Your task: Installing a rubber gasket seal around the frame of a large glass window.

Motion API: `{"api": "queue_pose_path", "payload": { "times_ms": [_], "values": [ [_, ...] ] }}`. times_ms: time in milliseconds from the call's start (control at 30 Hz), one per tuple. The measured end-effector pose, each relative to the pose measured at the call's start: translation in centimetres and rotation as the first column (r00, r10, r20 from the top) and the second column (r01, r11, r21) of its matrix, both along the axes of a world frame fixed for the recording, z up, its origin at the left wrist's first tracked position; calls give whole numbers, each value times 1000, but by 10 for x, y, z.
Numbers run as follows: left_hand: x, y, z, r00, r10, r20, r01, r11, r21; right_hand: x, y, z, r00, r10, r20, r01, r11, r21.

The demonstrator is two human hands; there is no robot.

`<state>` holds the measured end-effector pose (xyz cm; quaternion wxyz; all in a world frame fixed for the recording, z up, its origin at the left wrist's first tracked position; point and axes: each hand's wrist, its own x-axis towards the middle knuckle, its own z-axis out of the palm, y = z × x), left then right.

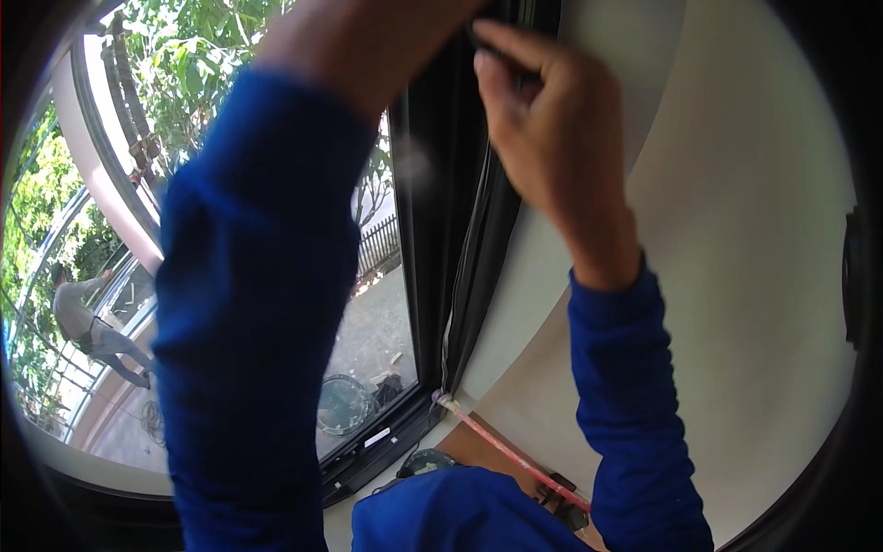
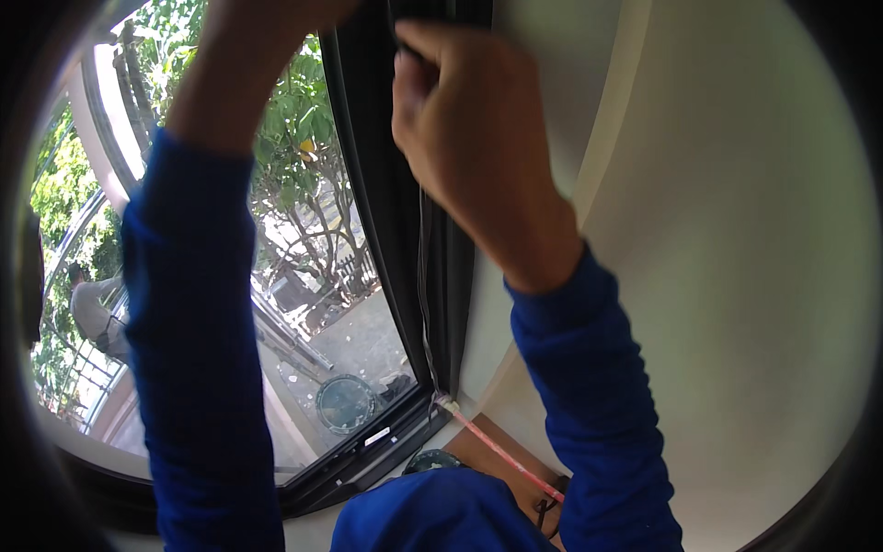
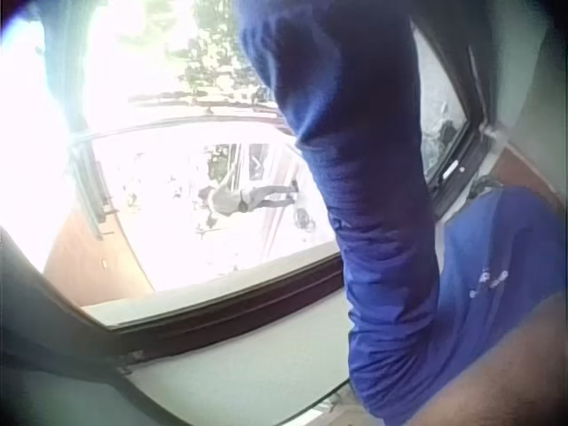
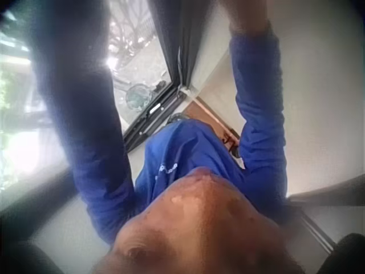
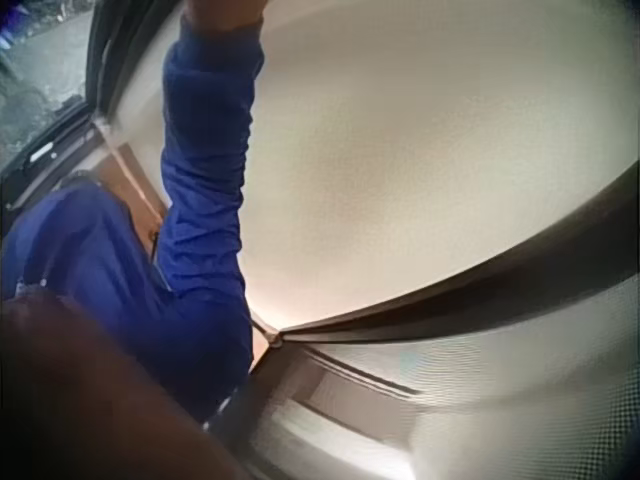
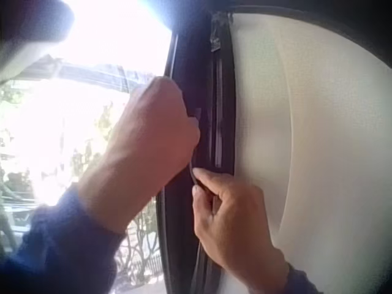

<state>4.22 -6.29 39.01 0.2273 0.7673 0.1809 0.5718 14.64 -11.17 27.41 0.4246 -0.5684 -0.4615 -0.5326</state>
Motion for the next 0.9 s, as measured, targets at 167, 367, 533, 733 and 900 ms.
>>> {"api": "queue_pose_path", "payload": {
  "times_ms": [167, 367, 533, 733, 900],
  "values": [
    [35, 65, -103, 980, -180, 84, 134, 912, 388, -8, -8, -45, 978, 7, -211, -33, 992, -120],
    [39, 56, -141, 975, -222, 18, 218, 968, 128, -17, -13, -65, 959, -46, -281, -32, 963, -268],
    [33, 57, -163, 976, -217, -32, 218, 975, 41, -21, -17, -80, 923, 53, -382, -161, 953, -256],
    [32, 49, -188, 927, -356, 122, 366, 928, -73, -23, -24, -85, 920, 119, -373, -222, 942, -250],
    [47, 41, -209, 849, -409, 334, 473, 870, -136, -25, -47, -52, 995, -7, -98, -26, 943, -332]
  ]
}}
